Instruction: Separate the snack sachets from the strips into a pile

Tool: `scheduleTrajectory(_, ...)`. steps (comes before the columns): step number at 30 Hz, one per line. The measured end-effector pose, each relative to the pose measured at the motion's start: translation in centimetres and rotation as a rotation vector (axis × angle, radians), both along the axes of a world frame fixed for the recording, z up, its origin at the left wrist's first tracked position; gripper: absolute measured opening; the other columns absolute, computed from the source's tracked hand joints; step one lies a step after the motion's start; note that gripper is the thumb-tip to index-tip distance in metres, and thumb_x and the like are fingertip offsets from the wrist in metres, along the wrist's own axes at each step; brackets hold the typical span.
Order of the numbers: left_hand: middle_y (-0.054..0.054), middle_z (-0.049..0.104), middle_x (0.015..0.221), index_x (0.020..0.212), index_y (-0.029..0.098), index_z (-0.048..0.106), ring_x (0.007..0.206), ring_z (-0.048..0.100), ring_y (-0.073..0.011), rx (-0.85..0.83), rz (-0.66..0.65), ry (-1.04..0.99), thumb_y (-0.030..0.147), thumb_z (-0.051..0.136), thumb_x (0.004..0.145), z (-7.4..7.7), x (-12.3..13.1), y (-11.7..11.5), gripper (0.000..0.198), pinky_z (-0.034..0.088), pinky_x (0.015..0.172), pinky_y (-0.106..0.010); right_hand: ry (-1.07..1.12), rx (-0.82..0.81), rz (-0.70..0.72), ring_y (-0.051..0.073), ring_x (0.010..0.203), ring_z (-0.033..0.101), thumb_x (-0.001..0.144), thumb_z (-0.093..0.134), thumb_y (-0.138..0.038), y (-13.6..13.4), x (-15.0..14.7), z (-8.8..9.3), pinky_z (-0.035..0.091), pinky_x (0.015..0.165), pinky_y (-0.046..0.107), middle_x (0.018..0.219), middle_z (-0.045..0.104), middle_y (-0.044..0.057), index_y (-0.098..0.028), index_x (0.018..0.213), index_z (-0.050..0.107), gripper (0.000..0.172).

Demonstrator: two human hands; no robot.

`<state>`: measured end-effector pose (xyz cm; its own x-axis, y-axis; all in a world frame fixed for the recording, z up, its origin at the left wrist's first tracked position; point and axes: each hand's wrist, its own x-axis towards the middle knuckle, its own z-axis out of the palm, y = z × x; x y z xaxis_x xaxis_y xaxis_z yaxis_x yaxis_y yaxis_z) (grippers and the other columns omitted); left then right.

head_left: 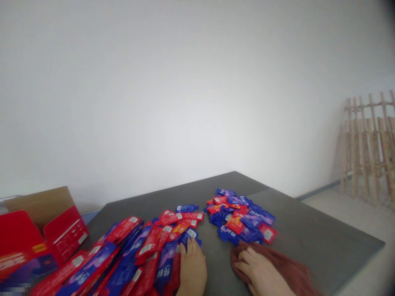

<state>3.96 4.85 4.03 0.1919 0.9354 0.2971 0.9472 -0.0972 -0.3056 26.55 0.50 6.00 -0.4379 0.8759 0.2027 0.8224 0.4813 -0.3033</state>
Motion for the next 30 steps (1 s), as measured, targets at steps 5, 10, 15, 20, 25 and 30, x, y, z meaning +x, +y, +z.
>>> scheduleTrajectory(5,-0.014,0.065,0.126,0.131,0.011,0.06,0.118,0.059,-0.0301,-0.046,-0.13,-0.204,0.024,0.061,0.095,2.0,3.4,0.9,0.038,0.044,0.102,-0.047,0.007,0.034,-0.007,0.025,0.108,0.055,0.086,0.049,-0.01,0.1,-0.2,-0.4,0.041,0.095,0.036,0.111,0.067,0.006,-0.024,0.104,0.073,0.033)
scheduleTrajectory(10,-0.006,0.066,0.12,0.126,0.018,0.06,0.11,0.062,-0.0233,-0.115,-0.316,-0.21,0.013,0.054,0.097,3.5,6.7,2.7,0.03,0.049,0.094,-0.038,0.01,0.076,-0.004,0.024,0.104,0.055,0.085,0.048,-0.008,0.1,-0.2,-0.5,0.041,0.093,0.035,0.106,0.068,0.005,-0.024,0.099,0.072,0.032)
scheduleTrajectory(15,-0.007,0.069,0.103,0.103,0.015,0.067,0.101,0.065,-0.0228,-0.171,-0.383,-0.131,0.002,0.045,0.095,3.2,6.0,2.5,0.027,0.052,0.088,-0.038,0.048,0.074,0.032,0.023,0.105,0.057,0.082,0.047,-0.008,-0.3,0.3,0.3,0.042,0.095,0.034,0.107,0.069,0.005,-0.024,0.103,0.072,0.036)
scheduleTrajectory(20,-0.005,0.068,0.103,0.104,0.017,0.065,0.099,0.066,-0.0228,-0.187,-0.32,-0.096,0.001,0.049,0.093,2.3,3.9,0.5,0.026,0.055,0.08,-0.035,0.12,0.088,0.109,0.023,0.11,0.057,0.078,0.048,-0.009,-0.6,0.7,1.2,0.042,0.1,0.035,0.118,0.068,0.006,-0.024,0.114,0.07,0.044)
scheduleTrajectory(25,-0.006,0.063,0.116,0.128,0.02,0.055,0.1,0.066,-0.0227,-0.124,-0.292,-0.103,0.008,0.05,0.096,2.6,5.0,2.0,0.034,0.057,0.077,-0.034,0.112,0.095,0.098,0.024,0.11,0.058,0.08,0.046,-0.009,-0.7,0.5,1.1,0.043,0.101,0.037,0.116,0.069,0.007,-0.024,0.113,0.071,0.044)
scheduleTrajectory(30,-0.007,0.066,0.108,0.106,0.017,0.066,0.092,0.069,-0.0218,-0.142,-0.341,-0.079,0.004,0.047,0.095,3.8,6.0,3.7,0.025,0.056,0.074,-0.033,0.142,0.124,0.104,0.024,0.108,0.059,0.077,0.047,-0.008,-0.5,0.7,1.0,0.045,0.098,0.036,0.115,0.069,0.008,-0.022,0.112,0.071,0.045)
